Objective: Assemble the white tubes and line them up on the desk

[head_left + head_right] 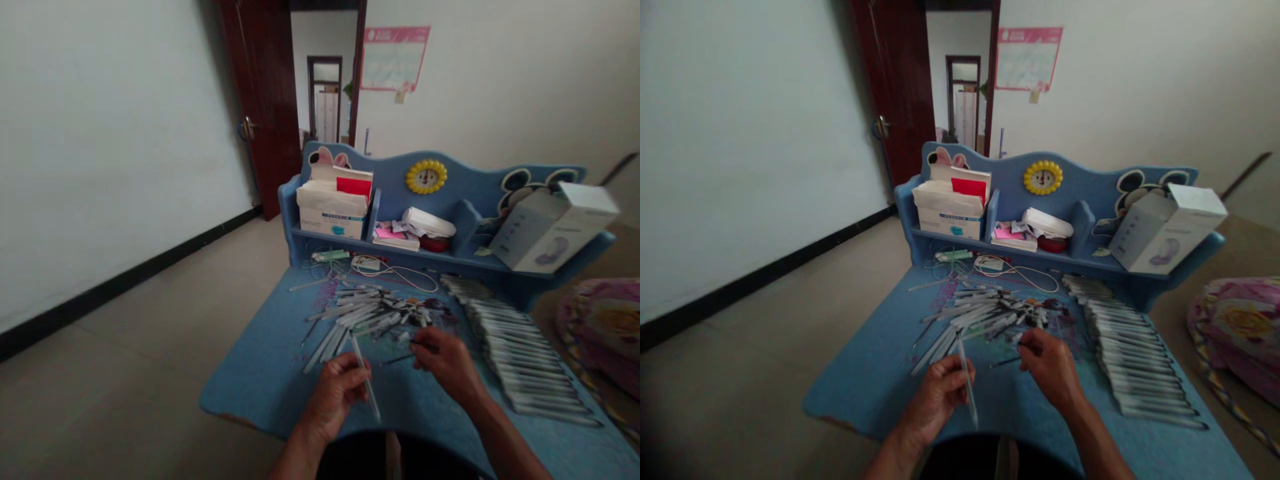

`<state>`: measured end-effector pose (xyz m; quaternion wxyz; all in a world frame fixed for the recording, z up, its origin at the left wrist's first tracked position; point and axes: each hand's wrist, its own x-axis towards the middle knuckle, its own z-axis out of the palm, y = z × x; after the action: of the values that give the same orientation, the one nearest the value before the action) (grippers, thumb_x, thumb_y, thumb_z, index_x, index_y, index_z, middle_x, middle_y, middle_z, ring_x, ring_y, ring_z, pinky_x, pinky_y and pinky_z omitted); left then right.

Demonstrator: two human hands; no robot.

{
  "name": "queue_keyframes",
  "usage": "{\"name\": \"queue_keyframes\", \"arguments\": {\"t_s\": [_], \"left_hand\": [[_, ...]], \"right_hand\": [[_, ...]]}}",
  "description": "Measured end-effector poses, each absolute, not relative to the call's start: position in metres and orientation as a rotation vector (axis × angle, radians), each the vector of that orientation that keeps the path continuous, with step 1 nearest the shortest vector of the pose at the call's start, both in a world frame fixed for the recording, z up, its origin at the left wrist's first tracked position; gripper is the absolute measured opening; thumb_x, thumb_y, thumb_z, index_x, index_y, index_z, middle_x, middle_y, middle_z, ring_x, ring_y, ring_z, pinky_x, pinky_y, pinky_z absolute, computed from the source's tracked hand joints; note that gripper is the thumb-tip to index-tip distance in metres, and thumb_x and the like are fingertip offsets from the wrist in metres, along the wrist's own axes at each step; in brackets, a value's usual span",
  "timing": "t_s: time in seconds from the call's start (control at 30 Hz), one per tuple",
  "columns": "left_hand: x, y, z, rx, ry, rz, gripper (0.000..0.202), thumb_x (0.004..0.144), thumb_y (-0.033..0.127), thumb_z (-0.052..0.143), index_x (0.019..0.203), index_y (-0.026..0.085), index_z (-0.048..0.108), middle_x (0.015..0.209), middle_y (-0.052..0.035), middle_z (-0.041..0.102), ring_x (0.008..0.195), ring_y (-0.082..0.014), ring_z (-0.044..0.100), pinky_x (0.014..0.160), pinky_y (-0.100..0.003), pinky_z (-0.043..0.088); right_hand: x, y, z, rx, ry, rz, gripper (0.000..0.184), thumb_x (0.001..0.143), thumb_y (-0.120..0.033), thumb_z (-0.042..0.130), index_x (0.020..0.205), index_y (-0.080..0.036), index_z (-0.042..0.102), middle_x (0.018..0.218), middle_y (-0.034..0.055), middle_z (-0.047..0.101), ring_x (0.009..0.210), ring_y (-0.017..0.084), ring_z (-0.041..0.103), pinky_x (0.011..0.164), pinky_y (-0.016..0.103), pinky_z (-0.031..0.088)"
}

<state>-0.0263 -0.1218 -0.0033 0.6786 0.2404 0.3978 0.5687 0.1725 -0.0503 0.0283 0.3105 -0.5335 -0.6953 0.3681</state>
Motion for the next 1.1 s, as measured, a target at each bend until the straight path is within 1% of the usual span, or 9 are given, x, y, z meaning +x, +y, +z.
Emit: {"name": "queue_keyframes", "arguments": {"t_s": [0.07, 0.13, 0.23, 0.33, 0.57, 0.8, 0.93, 1.1], "left_hand": [[-0.028, -0.122, -0.001, 0.486, 0.875, 1.320, 0.017, 0.060, 0.020, 0.075, 0.072, 0.012, 0.067, 0.061, 0.0005, 0.059, 0.048, -0.0064, 0.051, 0.048, -0.018, 0.044], [-0.029, -0.121, 0.005, 0.454, 0.853, 1.376, 0.015, 0.061, 0.018, 0.075, 0.072, 0.012, 0.066, 0.064, 0.0004, 0.061, 0.049, -0.0062, 0.052, 0.049, -0.018, 0.045], [-0.033, -0.120, 0.015, 0.438, 0.820, 1.455, 0.015, 0.062, 0.016, 0.075, 0.074, 0.013, 0.066, 0.068, 0.0002, 0.063, 0.052, -0.0063, 0.055, 0.051, -0.017, 0.046], [-0.035, -0.120, 0.024, 0.452, 0.802, 1.507, 0.016, 0.063, 0.016, 0.074, 0.076, 0.014, 0.067, 0.072, -0.0006, 0.064, 0.055, -0.0066, 0.056, 0.052, -0.017, 0.046], [-0.033, -0.124, 0.031, 0.479, 0.818, 1.555, 0.015, 0.063, 0.016, 0.073, 0.076, 0.013, 0.066, 0.071, -0.0007, 0.064, 0.055, -0.0073, 0.056, 0.052, -0.018, 0.047], [-0.030, -0.124, 0.032, 0.505, 0.890, 1.541, 0.014, 0.063, 0.015, 0.072, 0.075, 0.013, 0.065, 0.068, -0.0003, 0.063, 0.054, -0.0072, 0.056, 0.051, -0.017, 0.047], [-0.029, -0.125, 0.033, 0.529, 0.947, 1.540, 0.016, 0.061, 0.016, 0.072, 0.074, 0.013, 0.062, 0.065, 0.0004, 0.062, 0.051, -0.0077, 0.056, 0.048, -0.018, 0.047], [-0.030, -0.125, 0.037, 0.525, 1.107, 1.445, 0.017, 0.061, 0.020, 0.072, 0.071, 0.013, 0.059, 0.056, 0.0015, 0.060, 0.047, -0.0100, 0.057, 0.043, -0.018, 0.045]], "right_hand": [[0.168, -0.077, 0.031, -1.290, -1.659, 1.204, 0.015, 0.074, -0.032, 0.059, 0.071, -0.017, 0.057, 0.052, -0.0013, 0.058, 0.052, 0.015, 0.057, 0.052, 0.023, 0.043], [0.160, -0.100, 0.033, -1.233, -1.566, 1.328, 0.015, 0.072, -0.032, 0.062, 0.069, -0.017, 0.059, 0.051, -0.0012, 0.058, 0.051, 0.014, 0.056, 0.052, 0.023, 0.043], [0.149, -0.123, 0.035, -1.184, -1.476, 1.445, 0.016, 0.070, -0.031, 0.064, 0.068, -0.016, 0.061, 0.052, -0.0012, 0.058, 0.050, 0.013, 0.055, 0.051, 0.022, 0.043], [0.138, -0.131, 0.036, -1.176, -1.396, 1.473, 0.017, 0.070, -0.032, 0.065, 0.066, -0.016, 0.061, 0.051, -0.0011, 0.058, 0.049, 0.013, 0.055, 0.051, 0.022, 0.043], [0.123, -0.132, 0.041, -1.170, -1.370, 1.344, 0.019, 0.070, -0.034, 0.066, 0.065, -0.016, 0.061, 0.050, -0.0009, 0.058, 0.049, 0.012, 0.056, 0.050, 0.020, 0.045], [0.122, -0.134, 0.036, -1.176, -1.388, 1.248, 0.020, 0.071, -0.036, 0.064, 0.068, -0.016, 0.062, 0.052, -0.0007, 0.059, 0.048, 0.013, 0.058, 0.049, 0.021, 0.047], [0.124, -0.134, 0.031, -1.150, -1.542, 1.038, 0.016, 0.077, -0.031, 0.059, 0.071, -0.017, 0.062, 0.056, -0.0010, 0.060, 0.050, 0.012, 0.058, 0.050, 0.019, 0.047], [0.129, -0.134, 0.019, -1.029, -1.707, 0.704, 0.009, 0.080, -0.022, 0.057, 0.084, -0.018, 0.063, 0.066, -0.0010, 0.065, 0.054, 0.010, 0.061, 0.056, 0.018, 0.048]]}}
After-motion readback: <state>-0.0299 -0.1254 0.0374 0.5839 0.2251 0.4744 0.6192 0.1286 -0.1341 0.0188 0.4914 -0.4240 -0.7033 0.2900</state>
